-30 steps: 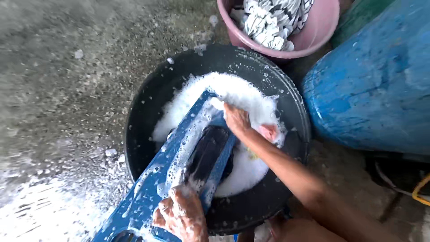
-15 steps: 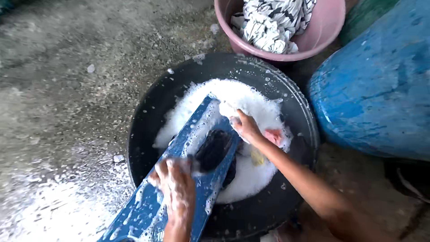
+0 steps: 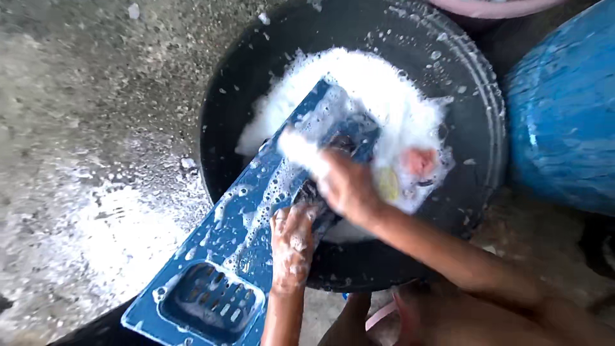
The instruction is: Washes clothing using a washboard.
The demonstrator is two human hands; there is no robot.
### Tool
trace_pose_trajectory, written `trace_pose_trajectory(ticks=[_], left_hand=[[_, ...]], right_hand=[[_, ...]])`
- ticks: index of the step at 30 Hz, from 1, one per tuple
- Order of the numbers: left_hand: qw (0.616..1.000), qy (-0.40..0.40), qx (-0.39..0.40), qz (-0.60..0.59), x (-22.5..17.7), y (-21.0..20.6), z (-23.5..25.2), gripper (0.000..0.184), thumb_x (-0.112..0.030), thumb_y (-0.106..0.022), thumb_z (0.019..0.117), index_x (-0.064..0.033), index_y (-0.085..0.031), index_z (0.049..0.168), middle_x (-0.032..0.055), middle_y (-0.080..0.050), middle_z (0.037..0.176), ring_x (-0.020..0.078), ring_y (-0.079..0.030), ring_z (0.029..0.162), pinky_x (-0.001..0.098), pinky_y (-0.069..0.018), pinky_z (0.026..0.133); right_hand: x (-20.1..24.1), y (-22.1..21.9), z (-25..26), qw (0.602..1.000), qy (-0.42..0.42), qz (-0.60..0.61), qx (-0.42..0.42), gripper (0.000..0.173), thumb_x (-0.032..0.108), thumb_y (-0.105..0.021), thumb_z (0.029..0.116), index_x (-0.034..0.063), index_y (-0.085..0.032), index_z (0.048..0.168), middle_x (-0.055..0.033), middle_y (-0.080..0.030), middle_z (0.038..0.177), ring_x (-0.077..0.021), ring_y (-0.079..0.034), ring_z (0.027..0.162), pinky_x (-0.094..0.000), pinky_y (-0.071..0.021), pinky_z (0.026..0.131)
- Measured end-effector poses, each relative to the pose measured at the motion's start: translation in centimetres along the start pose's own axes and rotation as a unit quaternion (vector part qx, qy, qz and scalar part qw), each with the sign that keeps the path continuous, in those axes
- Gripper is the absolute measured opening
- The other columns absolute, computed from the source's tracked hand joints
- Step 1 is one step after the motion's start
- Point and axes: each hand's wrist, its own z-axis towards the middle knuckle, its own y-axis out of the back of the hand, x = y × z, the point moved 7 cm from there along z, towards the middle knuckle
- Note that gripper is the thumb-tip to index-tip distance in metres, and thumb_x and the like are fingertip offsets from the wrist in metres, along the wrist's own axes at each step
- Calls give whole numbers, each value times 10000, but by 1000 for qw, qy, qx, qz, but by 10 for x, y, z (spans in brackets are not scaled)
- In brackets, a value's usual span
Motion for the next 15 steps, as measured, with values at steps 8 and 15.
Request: trace_pose_trajectory(ticks=[8, 15], left_hand=[[993, 93, -68, -16, 2, 11, -24, 276, 38, -546, 926, -58, -804, 949, 162, -760, 1017, 343, -702, 958, 472, -521, 896], [991, 121, -52, -19, 3, 12, -31, 241, 23, -580, 923, -56, -805, 959, 168, -760, 1012, 345, -712, 977, 471, -537, 888]], right_hand=[[-107, 18, 51, 968, -168, -180, 49, 385, 138, -530, 1028, 28, -579, 1393, -280, -658, 1226, -487, -688, 1001, -646, -543, 782], [-53, -34, 1, 990, 40, -133, 23, 324, 103, -650, 955, 81, -718, 1271, -186, -733, 1115, -349, -739, 924, -496, -615, 739]])
